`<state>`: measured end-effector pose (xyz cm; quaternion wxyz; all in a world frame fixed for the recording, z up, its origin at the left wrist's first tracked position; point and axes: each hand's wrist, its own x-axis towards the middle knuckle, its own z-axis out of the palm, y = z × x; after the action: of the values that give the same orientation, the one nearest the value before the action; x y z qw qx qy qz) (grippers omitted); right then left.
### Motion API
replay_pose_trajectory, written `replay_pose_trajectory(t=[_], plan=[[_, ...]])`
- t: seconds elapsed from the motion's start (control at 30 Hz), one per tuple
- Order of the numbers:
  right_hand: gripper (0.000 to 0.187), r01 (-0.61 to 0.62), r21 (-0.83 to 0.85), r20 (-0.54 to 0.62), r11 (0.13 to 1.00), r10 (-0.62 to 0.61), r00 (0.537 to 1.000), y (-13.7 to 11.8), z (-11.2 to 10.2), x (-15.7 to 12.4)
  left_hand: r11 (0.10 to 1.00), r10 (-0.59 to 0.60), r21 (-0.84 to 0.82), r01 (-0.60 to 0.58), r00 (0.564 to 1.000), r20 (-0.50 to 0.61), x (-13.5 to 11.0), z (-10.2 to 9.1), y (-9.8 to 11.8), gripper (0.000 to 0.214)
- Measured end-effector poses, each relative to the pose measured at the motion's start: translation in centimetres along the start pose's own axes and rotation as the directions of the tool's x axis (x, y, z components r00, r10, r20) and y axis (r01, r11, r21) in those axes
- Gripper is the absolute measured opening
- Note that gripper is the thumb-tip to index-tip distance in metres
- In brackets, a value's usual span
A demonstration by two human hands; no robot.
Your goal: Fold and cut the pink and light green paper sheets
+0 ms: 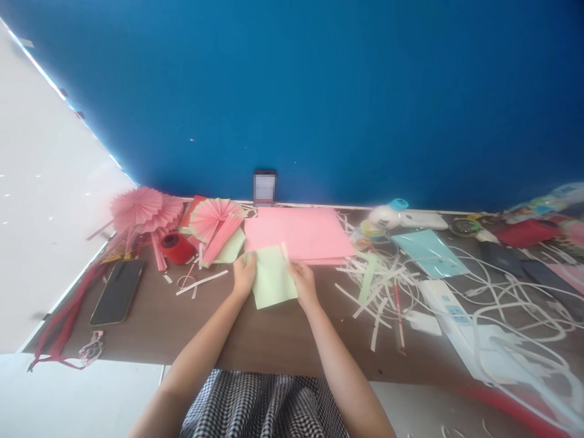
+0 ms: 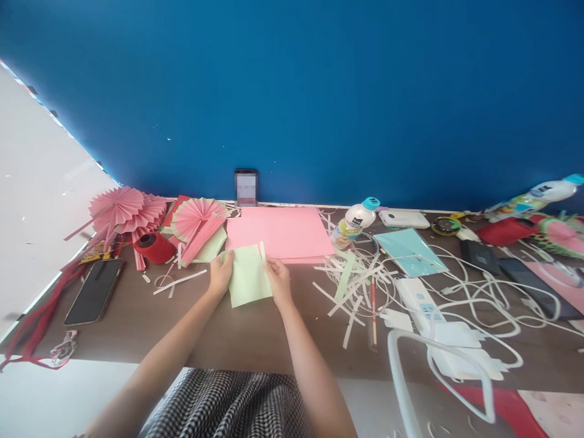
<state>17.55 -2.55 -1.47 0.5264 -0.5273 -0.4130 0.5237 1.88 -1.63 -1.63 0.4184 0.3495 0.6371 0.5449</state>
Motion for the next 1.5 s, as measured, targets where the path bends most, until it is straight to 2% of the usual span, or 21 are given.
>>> replay_pose_trajectory(t=[0.13,0.33,0.57,0.9,1.17,1.33,1.5], plan=[[0.028,0.016,-0.015,0.013,1.0,-0.016,1.0,0.3,-0.1,0.1,1.0,0.007,-0.015,-0.007,1.0,0.003,0.1,0.0,-0.1,0.036],[0.028,0.056,-0.007,-0.026,0.998,-0.056,0.998,0.2,0.1,0.0,0.999,-0.013,-0.046,0.013,1.0,-0.003,0.2,0.0,-0.2,0.035],[0.031,0.028,-0.008,-0.009,1.0,-0.028,1.0,0.1,0.1,0.0,0.999,0.001,-0.044,-0.002,1.0,-0.03,-0.1,0.0,0.4,0.032],[0.03,0.064,-0.031,-0.038,0.997,-0.065,0.997,0.3,0.1,-0.1,0.997,-0.02,-0.072,0.018,0.999,-0.039,-0.3,0.1,0.9,0.032],[0.028,0.065,-0.061,0.001,0.996,-0.065,0.998,0.0,0.1,-0.1,1.0,-0.012,-0.02,0.01,0.996,-0.088,-0.3,0.0,1.4,0.031],[0.028,0.068,-0.03,-0.032,0.997,-0.069,0.997,0.1,0.3,-0.1,1.0,0.001,-0.024,-0.002,0.999,-0.047,-0.2,0.0,1.1,0.031],[0.026,0.069,-0.046,-0.047,0.997,-0.071,0.996,0.3,0.3,-0.2,1.0,-0.009,-0.018,0.008,0.997,-0.08,-0.3,-0.1,1.3,0.033]])
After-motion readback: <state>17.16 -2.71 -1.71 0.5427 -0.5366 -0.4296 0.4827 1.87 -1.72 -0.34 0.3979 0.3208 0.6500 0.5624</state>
